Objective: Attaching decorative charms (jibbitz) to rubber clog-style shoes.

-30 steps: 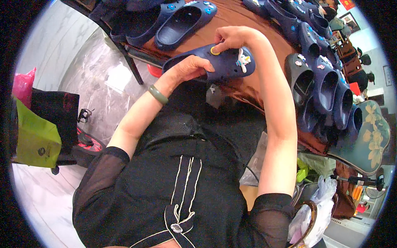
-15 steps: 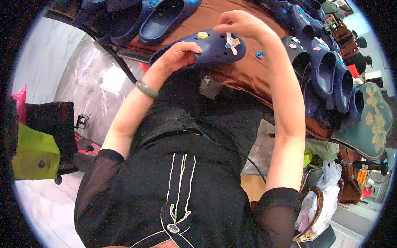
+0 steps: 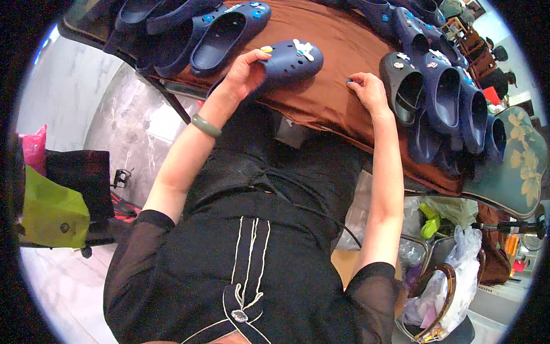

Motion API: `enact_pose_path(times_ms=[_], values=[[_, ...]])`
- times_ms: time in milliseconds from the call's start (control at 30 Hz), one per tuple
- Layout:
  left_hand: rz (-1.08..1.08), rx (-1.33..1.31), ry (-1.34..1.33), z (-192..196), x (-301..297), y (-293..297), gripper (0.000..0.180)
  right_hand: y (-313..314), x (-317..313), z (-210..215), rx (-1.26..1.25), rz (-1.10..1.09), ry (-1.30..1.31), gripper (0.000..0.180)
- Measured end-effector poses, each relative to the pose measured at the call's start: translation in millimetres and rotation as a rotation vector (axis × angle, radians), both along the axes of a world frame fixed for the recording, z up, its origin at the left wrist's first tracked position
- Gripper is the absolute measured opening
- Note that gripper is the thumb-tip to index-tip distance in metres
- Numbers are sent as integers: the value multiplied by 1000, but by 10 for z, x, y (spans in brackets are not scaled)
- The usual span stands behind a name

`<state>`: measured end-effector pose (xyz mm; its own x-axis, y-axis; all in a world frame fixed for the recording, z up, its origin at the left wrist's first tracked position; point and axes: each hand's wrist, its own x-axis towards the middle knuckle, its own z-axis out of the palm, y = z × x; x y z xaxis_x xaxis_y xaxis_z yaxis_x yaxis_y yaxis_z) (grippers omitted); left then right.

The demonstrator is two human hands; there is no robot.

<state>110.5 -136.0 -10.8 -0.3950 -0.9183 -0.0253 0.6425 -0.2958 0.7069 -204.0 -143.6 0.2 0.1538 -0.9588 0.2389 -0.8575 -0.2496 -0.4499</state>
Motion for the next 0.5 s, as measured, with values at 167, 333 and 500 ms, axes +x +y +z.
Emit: enact_pose_path(times_ms=[167,333,500], values=[[3,5,-2,33,-10,17,29,107,73,-208,-290,40,151,16],[-4,-46,0,122,-48,89,31,166,251,-302,-419,-71,107,16],[-24,-68,-27,58,3,44,29,466,995,-57,-202,200,-730,17]])
